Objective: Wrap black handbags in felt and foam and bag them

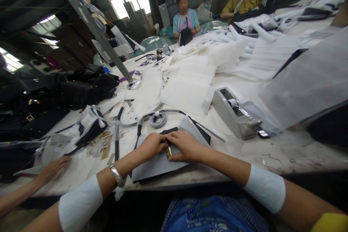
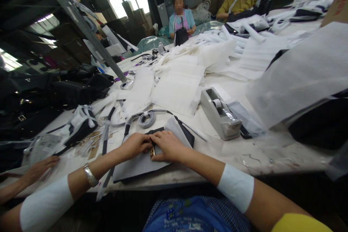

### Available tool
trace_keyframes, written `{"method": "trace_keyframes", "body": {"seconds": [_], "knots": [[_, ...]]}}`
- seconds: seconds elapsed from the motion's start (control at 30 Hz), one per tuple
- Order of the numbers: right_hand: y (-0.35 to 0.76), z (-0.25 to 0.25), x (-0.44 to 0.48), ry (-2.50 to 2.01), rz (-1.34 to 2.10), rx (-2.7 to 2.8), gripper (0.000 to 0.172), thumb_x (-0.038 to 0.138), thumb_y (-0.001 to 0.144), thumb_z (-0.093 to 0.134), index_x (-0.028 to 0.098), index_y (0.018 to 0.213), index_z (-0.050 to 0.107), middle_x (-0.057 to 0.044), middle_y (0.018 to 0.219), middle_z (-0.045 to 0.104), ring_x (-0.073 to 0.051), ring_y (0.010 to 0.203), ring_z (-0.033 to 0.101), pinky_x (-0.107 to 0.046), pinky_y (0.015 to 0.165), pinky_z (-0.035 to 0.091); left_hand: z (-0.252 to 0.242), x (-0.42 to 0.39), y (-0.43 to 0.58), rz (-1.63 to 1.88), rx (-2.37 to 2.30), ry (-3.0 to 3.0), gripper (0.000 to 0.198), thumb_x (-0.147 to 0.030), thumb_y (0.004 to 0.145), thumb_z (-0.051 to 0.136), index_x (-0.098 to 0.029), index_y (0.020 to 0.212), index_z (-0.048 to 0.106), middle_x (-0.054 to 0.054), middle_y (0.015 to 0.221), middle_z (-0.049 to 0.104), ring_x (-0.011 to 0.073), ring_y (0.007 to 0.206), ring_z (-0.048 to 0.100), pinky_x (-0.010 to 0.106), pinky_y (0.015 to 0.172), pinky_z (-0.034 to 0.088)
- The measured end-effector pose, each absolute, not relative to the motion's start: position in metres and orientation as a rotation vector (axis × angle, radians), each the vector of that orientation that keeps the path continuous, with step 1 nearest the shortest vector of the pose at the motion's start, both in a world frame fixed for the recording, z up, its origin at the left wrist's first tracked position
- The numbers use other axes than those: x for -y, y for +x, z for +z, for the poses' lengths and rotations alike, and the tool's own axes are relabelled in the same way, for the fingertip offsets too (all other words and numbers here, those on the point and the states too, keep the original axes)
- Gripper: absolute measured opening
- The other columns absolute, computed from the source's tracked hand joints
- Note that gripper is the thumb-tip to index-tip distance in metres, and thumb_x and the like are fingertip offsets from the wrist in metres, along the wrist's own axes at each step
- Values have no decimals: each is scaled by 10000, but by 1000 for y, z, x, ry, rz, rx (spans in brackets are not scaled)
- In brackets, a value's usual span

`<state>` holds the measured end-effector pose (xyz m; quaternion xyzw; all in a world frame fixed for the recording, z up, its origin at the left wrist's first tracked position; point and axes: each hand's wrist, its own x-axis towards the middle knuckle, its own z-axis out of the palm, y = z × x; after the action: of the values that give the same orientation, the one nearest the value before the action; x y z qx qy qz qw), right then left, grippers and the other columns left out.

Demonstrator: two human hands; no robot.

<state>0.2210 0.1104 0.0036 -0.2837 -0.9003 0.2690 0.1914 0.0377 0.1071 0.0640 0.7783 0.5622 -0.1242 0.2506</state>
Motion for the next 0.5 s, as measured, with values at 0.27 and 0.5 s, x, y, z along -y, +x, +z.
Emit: {"method": "trace_keyframes", "body": {"seconds": [0.27, 0.5], "knots": [[221, -3, -111, -791, 766, 2488, 804, 424, 739, 782, 155, 1418, 445, -150, 1345, 564, -310, 1212, 520, -442, 996, 397, 55, -101, 35, -267, -1587, 2245, 108, -249, 922, 591, -154, 900, 636, 33, 911, 664, 183, 874, 632, 376, 838, 495], [222, 1, -111, -801, 792, 2500, 826, 451, 756, 766, 142, 1445, 431, -157, 1376, 550, -321, 1234, 515, -455, 1025, 385, 43, -78, 29, -60, -1552, 2302, 99, -206, 926, 478, -205, 908, 576, 50, 959, 627, 212, 896, 599, 322, 797, 450]]}}
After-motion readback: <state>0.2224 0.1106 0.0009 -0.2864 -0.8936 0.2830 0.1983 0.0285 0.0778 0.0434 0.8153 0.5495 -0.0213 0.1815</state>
